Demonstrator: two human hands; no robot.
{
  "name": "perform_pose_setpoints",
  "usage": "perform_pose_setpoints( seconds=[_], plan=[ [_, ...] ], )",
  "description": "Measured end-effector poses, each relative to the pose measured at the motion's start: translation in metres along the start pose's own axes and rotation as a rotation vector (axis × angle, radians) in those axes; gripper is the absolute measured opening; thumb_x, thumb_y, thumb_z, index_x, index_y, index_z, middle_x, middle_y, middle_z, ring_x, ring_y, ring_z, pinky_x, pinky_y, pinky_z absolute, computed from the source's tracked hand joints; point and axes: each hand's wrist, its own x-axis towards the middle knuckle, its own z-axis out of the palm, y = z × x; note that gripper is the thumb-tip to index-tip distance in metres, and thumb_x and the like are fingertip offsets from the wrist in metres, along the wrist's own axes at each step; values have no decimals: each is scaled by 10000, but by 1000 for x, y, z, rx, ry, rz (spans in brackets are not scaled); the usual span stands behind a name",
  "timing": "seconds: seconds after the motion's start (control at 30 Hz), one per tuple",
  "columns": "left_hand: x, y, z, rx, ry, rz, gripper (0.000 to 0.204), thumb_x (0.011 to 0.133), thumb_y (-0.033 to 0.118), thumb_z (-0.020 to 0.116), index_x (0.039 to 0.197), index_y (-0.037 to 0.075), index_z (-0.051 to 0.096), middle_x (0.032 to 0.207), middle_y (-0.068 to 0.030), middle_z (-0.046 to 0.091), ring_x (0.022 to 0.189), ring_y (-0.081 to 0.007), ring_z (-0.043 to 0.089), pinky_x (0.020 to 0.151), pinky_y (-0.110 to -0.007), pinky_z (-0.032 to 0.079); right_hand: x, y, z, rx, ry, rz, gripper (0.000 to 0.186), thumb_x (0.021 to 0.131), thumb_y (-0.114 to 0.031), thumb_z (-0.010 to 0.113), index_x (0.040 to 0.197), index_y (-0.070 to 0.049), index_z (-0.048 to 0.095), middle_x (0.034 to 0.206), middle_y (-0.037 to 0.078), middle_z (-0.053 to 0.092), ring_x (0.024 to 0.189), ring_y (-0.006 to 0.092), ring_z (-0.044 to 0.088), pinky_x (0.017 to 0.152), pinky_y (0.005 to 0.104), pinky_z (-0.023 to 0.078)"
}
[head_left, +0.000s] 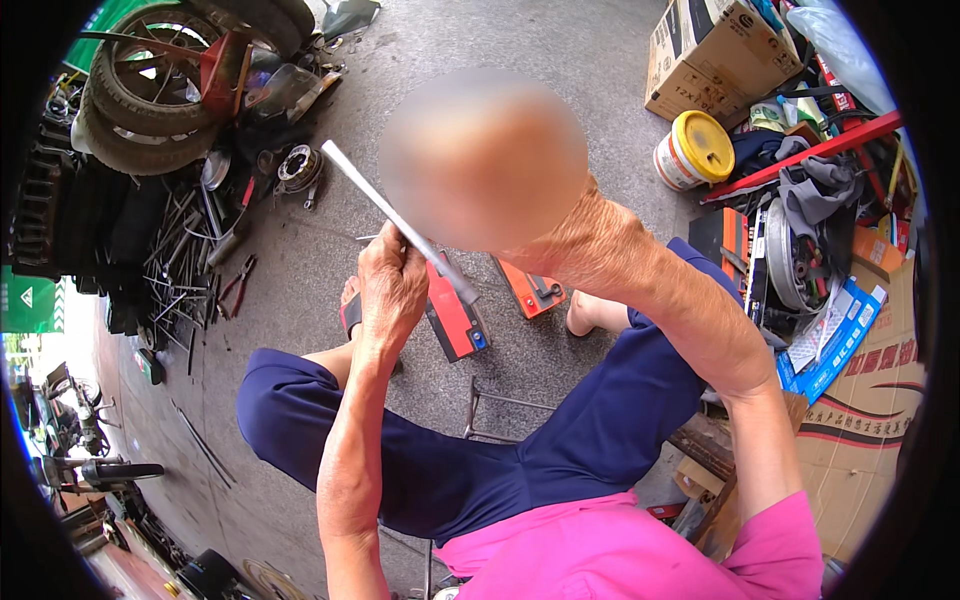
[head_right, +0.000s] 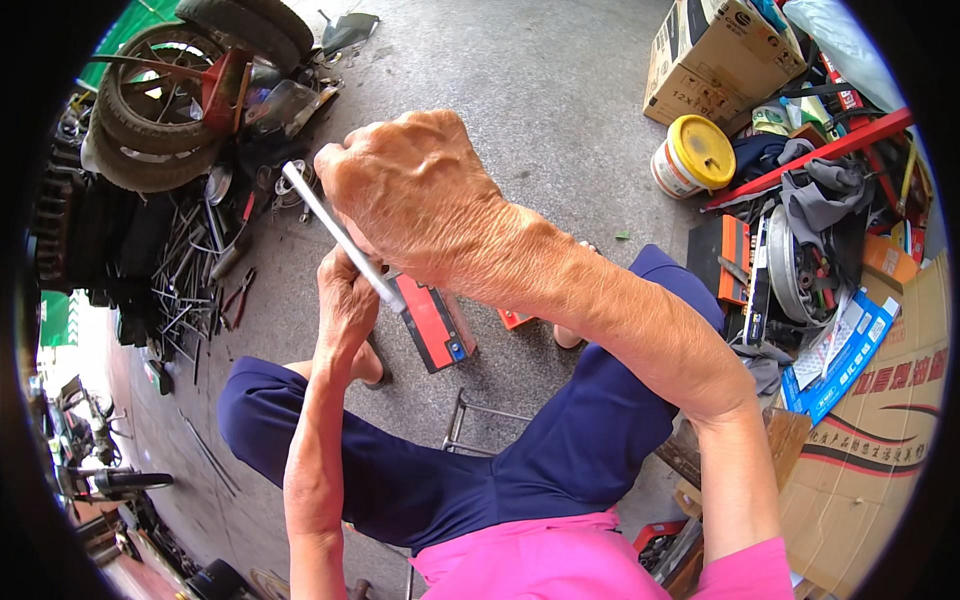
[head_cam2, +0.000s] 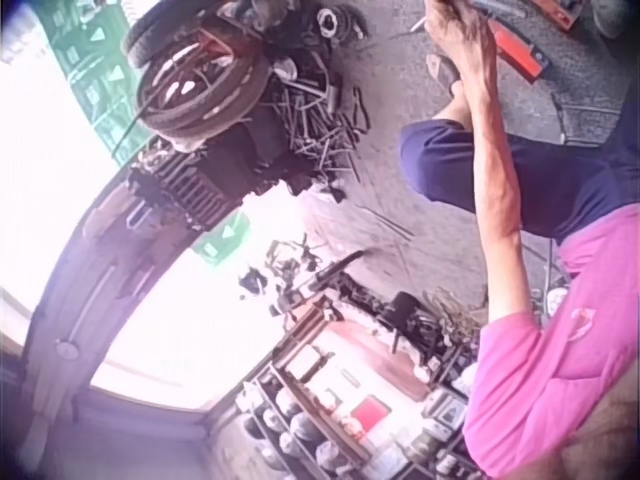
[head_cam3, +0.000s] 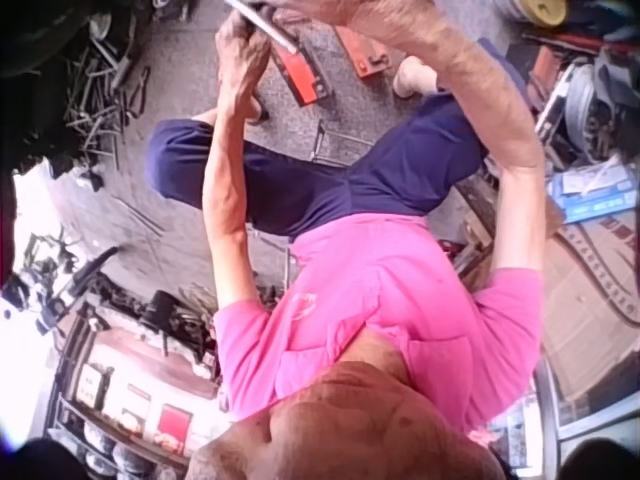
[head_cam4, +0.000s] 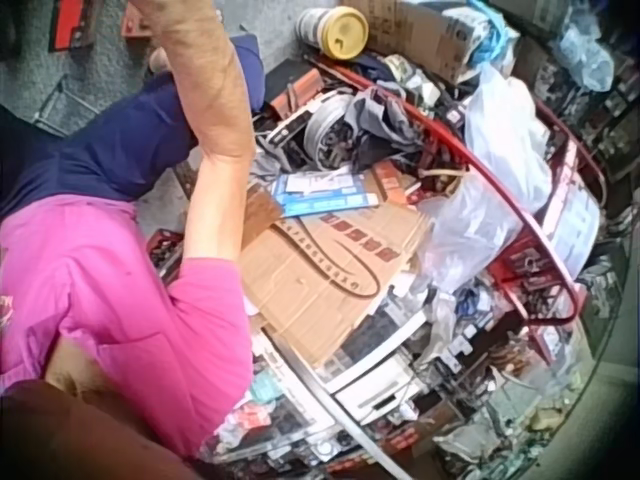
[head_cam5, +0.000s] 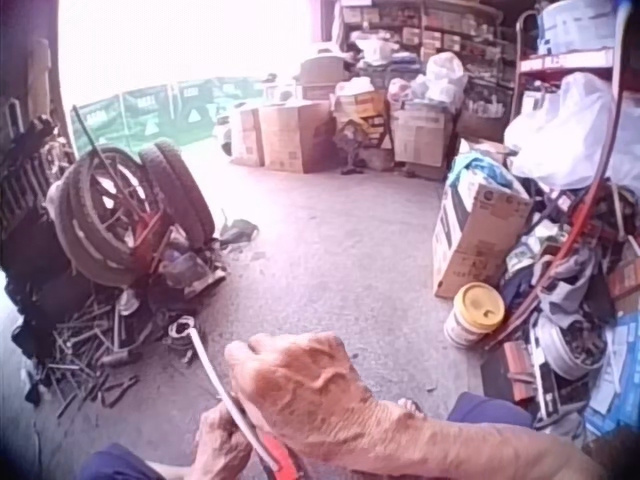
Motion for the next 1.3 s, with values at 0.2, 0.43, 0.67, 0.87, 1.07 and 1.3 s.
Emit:
perform_pose_setpoints(
  seconds=[0.2,0.43,0.67,0.87,1.07,1.3],
  plan=[
    [1,-31,6,42,-62,137,138,917,97,594,1000,-7,631,815,-166,655,719,-279,638,645,-380,484,-10,-2,11,-68,-153,-190,181,766,-194,670,879,-53,682,910,80,664,983,236,630,902,383,465],
    [-2,-30,3,-20,-81,72,175,889,89,631,1034,-9,637,924,-119,691,862,-215,629,730,-354,498,-13,-6,12,-20,-144,-181,154,732,-174,681,827,-56,709,771,101,682,791,249,691,759,380,520],
    [0,-6,-2,20,-12,87,134,896,124,594,932,0,632,750,-174,639,625,-297,627,581,-389,471,-5,-19,-2,76,-14,-3,139,647,-130,719,726,-37,651,632,136,643,644,312,692,564,412,541],
    [-3,-20,-1,-17,-87,-4,131,960,120,557,996,3,603,779,-155,648,666,-222,620,626,-380,469,13,-16,-8,-44,-522,159,331,786,-188,682,1104,-99,668,1100,92,667,964,287,634,856,455,501],
    [-7,-9,3,-50,-76,36,167,974,157,570,1065,26,621,844,-153,659,758,-218,643,689,-370,481,-9,-7,18,-53,-265,-113,211,779,-155,666,938,-17,656,971,105,682,968,277,671,1009,470,441],
    [-2,-9,-2,72,-105,113,146,972,128,553,1054,27,620,792,-153,671,724,-205,652,655,-363,482,-3,-24,2,-17,-297,113,177,762,-175,699,797,-26,612,670,121,647,657,308,681,597,409,532]
  ],
)
